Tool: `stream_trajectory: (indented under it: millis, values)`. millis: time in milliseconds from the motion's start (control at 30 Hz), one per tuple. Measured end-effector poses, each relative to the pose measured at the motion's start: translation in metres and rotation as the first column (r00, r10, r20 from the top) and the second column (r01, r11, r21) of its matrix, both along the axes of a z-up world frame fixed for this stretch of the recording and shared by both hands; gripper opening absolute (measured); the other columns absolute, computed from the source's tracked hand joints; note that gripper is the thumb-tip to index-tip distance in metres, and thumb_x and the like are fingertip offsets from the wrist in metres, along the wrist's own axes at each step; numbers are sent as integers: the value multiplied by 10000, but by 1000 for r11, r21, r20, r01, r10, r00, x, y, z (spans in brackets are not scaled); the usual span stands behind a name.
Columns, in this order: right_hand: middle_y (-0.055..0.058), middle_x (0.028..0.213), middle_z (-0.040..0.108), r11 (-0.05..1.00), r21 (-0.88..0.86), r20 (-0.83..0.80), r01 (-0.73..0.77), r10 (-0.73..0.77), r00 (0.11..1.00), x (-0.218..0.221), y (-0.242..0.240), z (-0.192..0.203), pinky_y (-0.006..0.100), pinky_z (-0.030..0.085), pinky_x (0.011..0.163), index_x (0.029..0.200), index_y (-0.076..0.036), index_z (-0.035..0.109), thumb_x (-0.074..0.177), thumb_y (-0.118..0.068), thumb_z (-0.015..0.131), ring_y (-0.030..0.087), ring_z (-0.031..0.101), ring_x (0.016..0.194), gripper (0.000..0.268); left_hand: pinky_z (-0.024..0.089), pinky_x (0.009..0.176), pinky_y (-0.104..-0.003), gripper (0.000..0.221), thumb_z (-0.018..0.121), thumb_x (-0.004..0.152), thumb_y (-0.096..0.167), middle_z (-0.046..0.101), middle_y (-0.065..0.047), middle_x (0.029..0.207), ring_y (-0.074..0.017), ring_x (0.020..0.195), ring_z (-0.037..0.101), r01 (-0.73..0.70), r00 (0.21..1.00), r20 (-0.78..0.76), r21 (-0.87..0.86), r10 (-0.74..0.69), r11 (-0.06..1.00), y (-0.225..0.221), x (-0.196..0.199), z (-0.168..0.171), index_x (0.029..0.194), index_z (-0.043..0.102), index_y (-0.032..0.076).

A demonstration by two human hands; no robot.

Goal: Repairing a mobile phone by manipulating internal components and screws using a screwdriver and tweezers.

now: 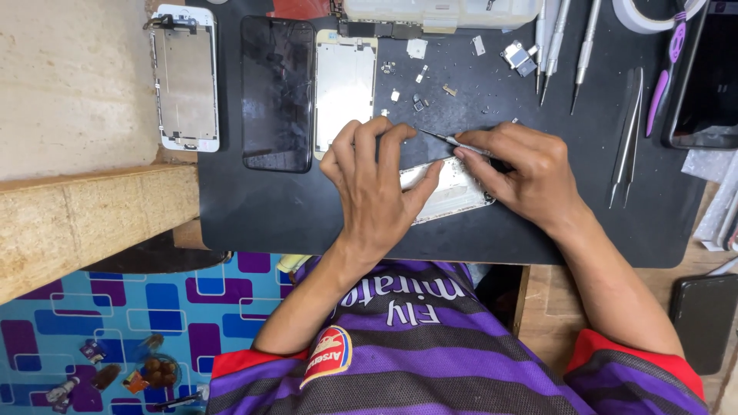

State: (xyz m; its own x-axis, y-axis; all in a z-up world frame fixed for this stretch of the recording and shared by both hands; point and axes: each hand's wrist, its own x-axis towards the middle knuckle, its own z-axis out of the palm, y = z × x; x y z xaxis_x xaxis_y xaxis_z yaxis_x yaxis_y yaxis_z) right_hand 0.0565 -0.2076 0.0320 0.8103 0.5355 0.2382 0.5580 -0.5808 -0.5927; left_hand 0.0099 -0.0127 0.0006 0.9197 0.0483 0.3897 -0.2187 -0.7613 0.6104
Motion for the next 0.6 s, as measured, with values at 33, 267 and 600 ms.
stream_trajectory:
  millis: [33, 267, 600]
  values:
    - [106, 815, 687, 1000, -1, 1, -1, 1, 1000, 0, 1, 0, 278, 356, 504, 1055, 72, 782, 904, 62, 809, 146, 465, 552, 154, 206, 1007, -474, 458, 837, 853, 290, 497, -112, 1242, -319, 1215, 419, -1, 1000, 1, -1, 1, 1000, 0, 0, 0, 1179, 603, 70]
    - [105, 812, 679, 1000, 3, -2, 14, -14, 1000, -1, 0, 0, 279, 349, 507, 1058, 73, 783, 898, 74, 810, 144, 457, 554, 162, 213, 1013, -481, 449, 834, 856, 293, 491, -114, 1243, -324, 1225, 415, 7, 1000, -9, -8, -7, 1000, 0, 0, -1, 1174, 603, 76]
    - [110, 832, 692, 986, 4, -20, 168, -168, 986, -18, -7, 16, 263, 337, 485, 1076, 83, 782, 935, 61, 817, 136, 445, 531, 146, 225, 954, -442, 257, 813, 872, 233, 558, -41, 1129, -263, 1137, 472, 69, 997, 43, 41, -71, 997, 0, 2, 4, 1048, 679, 102]
